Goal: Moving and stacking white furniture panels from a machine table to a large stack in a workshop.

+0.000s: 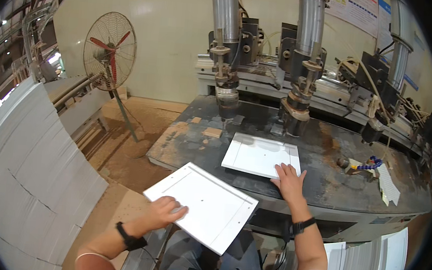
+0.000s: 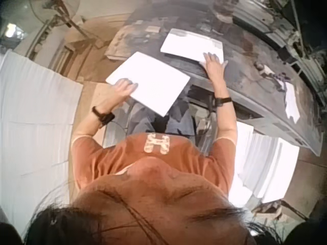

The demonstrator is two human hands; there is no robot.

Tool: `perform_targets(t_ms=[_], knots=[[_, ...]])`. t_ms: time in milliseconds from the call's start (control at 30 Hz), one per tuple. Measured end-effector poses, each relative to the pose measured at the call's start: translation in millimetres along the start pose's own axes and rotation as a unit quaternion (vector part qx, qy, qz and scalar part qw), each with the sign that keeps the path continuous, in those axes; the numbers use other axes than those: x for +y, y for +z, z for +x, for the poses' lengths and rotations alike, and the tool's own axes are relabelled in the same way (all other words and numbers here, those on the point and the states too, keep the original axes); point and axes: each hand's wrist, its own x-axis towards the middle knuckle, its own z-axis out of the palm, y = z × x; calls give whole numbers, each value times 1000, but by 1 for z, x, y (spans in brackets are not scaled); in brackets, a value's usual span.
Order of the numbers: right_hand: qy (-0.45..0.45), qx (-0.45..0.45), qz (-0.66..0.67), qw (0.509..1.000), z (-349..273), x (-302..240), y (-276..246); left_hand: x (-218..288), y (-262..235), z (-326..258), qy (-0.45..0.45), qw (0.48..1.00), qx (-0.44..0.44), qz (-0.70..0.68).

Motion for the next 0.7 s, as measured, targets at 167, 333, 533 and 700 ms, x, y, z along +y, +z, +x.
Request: perform_targets(t_ms=[167, 333, 533, 700], knots=[[-14, -19, 62, 998, 44, -7, 47, -8, -137, -11, -6, 981, -29, 190], [9, -75, 94, 993, 60, -24, 59, -34, -258, -25, -89, 874, 6, 478], [22, -29, 90, 995, 64, -30, 12, -128, -385, -51, -319, 714, 13, 623], [-39, 156, 80, 984, 29, 45, -36, -187, -423, -113, -410, 669, -35, 620]])
